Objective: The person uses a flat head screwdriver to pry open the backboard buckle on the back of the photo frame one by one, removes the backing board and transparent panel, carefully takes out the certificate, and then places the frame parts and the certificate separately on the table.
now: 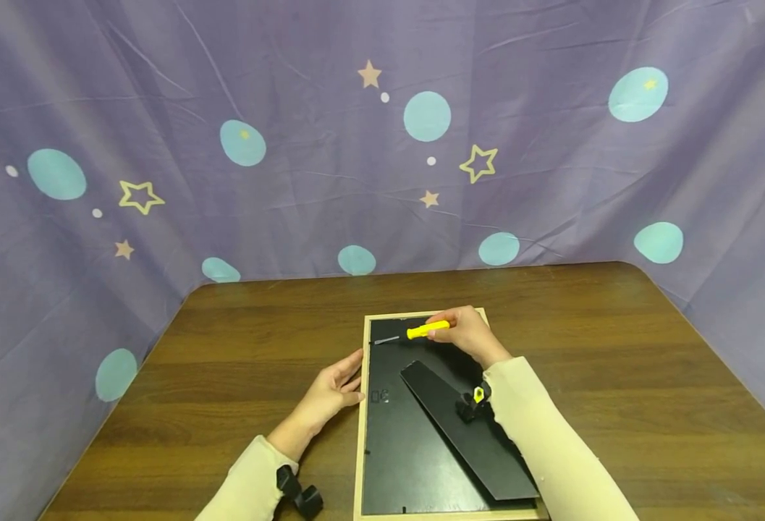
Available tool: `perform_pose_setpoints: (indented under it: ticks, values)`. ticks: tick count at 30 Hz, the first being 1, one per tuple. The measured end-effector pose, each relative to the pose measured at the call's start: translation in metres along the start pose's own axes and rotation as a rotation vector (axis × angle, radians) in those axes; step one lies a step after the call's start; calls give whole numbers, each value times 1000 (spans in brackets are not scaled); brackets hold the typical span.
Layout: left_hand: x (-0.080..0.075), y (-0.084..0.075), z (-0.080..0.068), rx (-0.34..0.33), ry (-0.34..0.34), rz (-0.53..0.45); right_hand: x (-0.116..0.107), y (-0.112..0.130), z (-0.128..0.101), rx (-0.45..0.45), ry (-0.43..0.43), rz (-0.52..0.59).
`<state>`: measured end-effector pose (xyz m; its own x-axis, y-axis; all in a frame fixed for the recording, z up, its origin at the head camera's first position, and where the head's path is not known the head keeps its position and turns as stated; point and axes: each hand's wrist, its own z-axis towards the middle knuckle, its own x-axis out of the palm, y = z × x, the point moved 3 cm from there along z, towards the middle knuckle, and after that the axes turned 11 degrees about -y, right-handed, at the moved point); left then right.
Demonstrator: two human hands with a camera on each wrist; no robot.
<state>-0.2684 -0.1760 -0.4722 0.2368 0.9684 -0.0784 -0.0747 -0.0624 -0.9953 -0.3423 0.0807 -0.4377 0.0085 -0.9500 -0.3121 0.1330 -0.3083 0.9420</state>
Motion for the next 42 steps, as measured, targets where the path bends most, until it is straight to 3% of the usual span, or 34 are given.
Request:
perform_pose_setpoints:
  ticks: [13, 28, 36, 42]
  values:
    - [0, -1, 0, -9, -1, -10, 6, -12, 2, 100, 36, 144]
    - [-1, 1, 1, -12, 4, 10, 8, -22, 3, 171, 68, 165]
    - [-1, 1, 1, -20, 1, 10, 10, -22, 2, 169, 83, 223]
    - [0, 1, 1, -26, 0, 11, 11, -21, 4, 169, 66, 193]
